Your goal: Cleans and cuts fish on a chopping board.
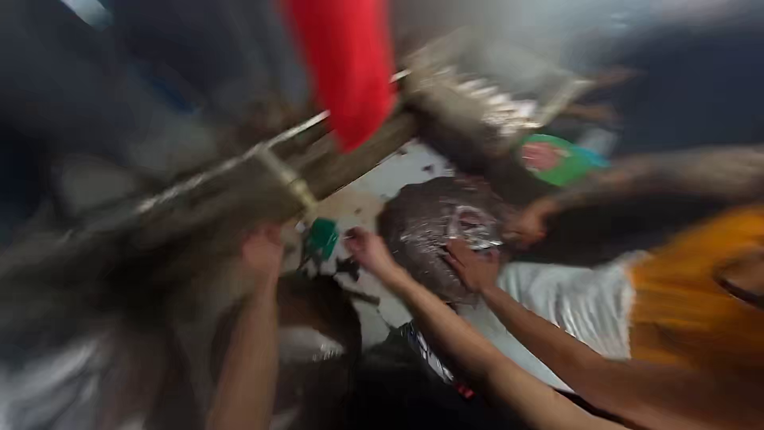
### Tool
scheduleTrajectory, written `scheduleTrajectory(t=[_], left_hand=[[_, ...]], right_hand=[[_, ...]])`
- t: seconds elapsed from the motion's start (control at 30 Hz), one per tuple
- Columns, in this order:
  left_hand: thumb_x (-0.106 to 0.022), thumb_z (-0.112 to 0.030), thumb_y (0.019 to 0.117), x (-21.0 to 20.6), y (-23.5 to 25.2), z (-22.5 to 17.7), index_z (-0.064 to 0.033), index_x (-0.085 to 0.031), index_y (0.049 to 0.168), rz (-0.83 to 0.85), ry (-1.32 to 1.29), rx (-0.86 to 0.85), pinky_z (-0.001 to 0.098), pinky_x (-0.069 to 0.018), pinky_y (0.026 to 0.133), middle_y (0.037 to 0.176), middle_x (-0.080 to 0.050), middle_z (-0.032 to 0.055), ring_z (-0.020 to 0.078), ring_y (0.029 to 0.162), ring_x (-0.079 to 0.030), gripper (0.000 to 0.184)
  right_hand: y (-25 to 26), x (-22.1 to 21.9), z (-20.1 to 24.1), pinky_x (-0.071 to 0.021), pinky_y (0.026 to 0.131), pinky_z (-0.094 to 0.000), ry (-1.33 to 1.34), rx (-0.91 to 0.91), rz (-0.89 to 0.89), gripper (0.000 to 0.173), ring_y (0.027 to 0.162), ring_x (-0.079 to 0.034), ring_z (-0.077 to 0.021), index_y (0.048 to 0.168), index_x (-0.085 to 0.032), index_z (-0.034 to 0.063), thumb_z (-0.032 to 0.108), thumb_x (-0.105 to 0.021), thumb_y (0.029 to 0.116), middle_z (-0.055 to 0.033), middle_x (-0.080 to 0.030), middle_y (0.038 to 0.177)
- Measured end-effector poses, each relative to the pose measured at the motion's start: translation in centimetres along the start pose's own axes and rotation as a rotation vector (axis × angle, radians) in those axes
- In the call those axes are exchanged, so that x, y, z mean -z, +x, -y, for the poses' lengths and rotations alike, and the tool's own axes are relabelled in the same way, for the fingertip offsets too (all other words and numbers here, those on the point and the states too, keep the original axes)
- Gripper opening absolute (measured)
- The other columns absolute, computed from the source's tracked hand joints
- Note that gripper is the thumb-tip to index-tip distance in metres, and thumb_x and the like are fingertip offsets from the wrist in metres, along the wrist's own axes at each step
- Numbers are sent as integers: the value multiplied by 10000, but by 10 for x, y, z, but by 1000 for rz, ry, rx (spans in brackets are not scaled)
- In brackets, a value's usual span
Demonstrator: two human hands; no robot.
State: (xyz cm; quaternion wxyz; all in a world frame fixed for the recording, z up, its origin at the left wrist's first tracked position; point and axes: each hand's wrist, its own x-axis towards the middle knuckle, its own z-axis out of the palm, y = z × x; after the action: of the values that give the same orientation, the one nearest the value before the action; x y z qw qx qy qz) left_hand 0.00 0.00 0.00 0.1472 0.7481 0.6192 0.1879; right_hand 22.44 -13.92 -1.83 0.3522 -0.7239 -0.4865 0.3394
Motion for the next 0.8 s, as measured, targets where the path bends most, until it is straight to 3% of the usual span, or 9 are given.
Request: scheduleTrajectory(t=[0.1,0.2,0.3,0.43,0.5,0.57,0.67,0.73,0.8], left_hand=[[-495,-264,1077,102,-42,14,-38,-607,1384,41,26,385,643,-308,1168,1446,-554,255,446,1412,-449,397],[-504,-292,1068,105,-111,82,-5,-449,1516,-140,-48,542,635,-279,1198,1575,-408,273,446,1484,-354,535],[-584,-431,1016,45,-212,164,-79,-656,1274,-216,33,704,664,-529,915,1233,-673,227,428,1116,-664,442],[-454,-600,1039,0,-312,158,-21,-713,1105,256,-308,1019,478,-630,710,912,-769,110,245,763,-753,638],[-468,-604,1039,-14,-318,120,18,-680,1126,326,-583,1032,430,-637,622,856,-763,118,235,658,-741,663],[-534,-626,1002,-29,-299,90,-6,-648,1180,310,-572,966,424,-638,621,867,-753,115,233,666,-739,656],[-655,-724,853,-49,-261,67,10,-331,1511,299,-273,942,559,-584,894,1120,-714,189,340,1035,-721,1038],[-789,-574,783,-57,-243,64,-17,-204,1570,198,-300,966,557,-570,925,1136,-712,190,345,1087,-706,1128],[-869,-332,746,-58,-237,73,-29,-258,1533,30,-488,937,563,-563,928,1103,-702,218,360,1060,-702,1041]], right_hand=[[-28,-30,-63,-547,1015,-516,-214,-131,317,483,1110,-705,-273,1302,-651,52,440,-591,1022,-144,-731,1180],[-58,-49,-87,-563,944,-522,-277,-120,438,540,1007,-718,-268,1248,-667,58,532,-536,1026,-134,-739,1079],[-74,-64,-91,-573,853,-531,-337,-12,473,587,900,-701,-280,1221,-647,59,587,-494,1016,-131,-708,956],[-65,-73,-93,-570,863,-538,-377,52,535,617,904,-709,-299,1254,-619,38,587,-439,1036,-150,-709,956],[-55,-80,-101,-592,850,-522,-370,92,578,628,870,-726,-282,1285,-596,24,579,-427,1044,-148,-717,945],[-45,-85,-108,-589,830,-514,-372,147,612,618,840,-719,-281,1289,-587,16,564,-430,1050,-151,-708,925],[-42,-87,-101,-571,861,-525,-443,179,634,618,906,-713,-308,1288,-580,8,558,-417,1057,-170,-705,953],[-43,-86,-82,-569,875,-532,-554,152,629,612,939,-717,-324,1276,-578,13,558,-406,1059,-177,-707,975],[-46,-85,-61,-553,931,-552,-634,95,639,622,1026,-710,-351,1290,-573,11,568,-418,1058,-200,-709,1053]])
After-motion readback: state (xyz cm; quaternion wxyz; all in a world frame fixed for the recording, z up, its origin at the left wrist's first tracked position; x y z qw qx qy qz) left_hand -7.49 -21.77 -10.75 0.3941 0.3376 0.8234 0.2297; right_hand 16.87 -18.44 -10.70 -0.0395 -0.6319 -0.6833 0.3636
